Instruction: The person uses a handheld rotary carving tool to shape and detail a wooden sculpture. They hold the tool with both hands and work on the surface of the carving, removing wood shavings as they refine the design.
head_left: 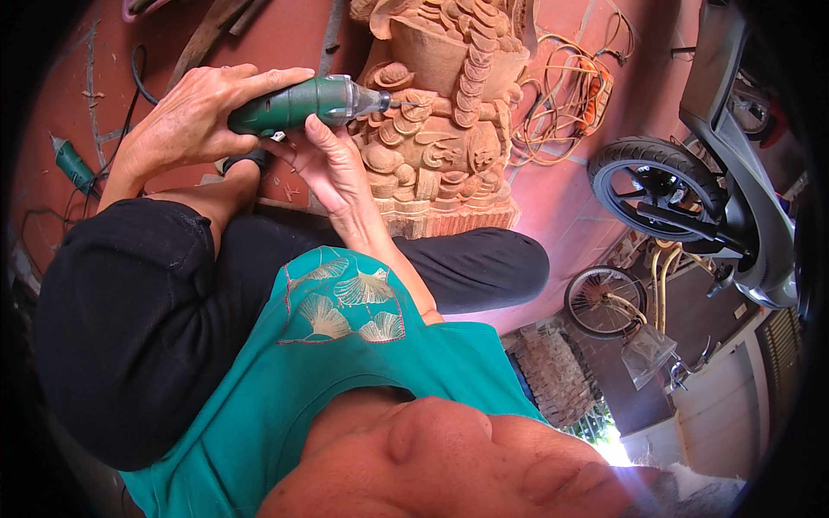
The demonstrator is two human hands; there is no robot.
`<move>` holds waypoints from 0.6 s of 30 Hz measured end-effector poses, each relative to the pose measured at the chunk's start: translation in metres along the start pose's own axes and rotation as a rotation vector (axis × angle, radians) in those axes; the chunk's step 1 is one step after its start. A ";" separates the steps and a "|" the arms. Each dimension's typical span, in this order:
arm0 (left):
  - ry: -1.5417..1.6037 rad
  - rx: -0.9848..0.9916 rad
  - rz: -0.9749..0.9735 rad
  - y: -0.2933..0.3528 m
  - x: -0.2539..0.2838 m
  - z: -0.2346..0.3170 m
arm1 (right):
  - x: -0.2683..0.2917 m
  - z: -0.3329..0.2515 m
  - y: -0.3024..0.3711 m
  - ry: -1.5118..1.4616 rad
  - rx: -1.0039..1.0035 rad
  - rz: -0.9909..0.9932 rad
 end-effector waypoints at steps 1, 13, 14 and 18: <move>0.002 -0.002 0.004 0.000 0.000 0.000 | -0.001 0.000 0.000 0.001 -0.002 -0.002; -0.017 0.032 -0.027 0.005 -0.004 -0.005 | -0.002 0.004 0.000 0.010 -0.014 -0.005; -0.010 0.026 -0.024 0.006 -0.004 -0.005 | -0.003 0.004 0.000 0.008 -0.012 -0.005; 0.004 0.030 -0.036 0.006 -0.003 -0.006 | -0.003 0.004 0.000 -0.001 -0.012 -0.010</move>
Point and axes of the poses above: each hand's wrist, its own y-axis away from the middle knuckle, its own x-axis out of the back of the hand, z = x × y, the point moved 7 cm from there along -y, towards the middle knuckle, and after that the axes turned 8 degrees about -y, right-handed, at the moved point
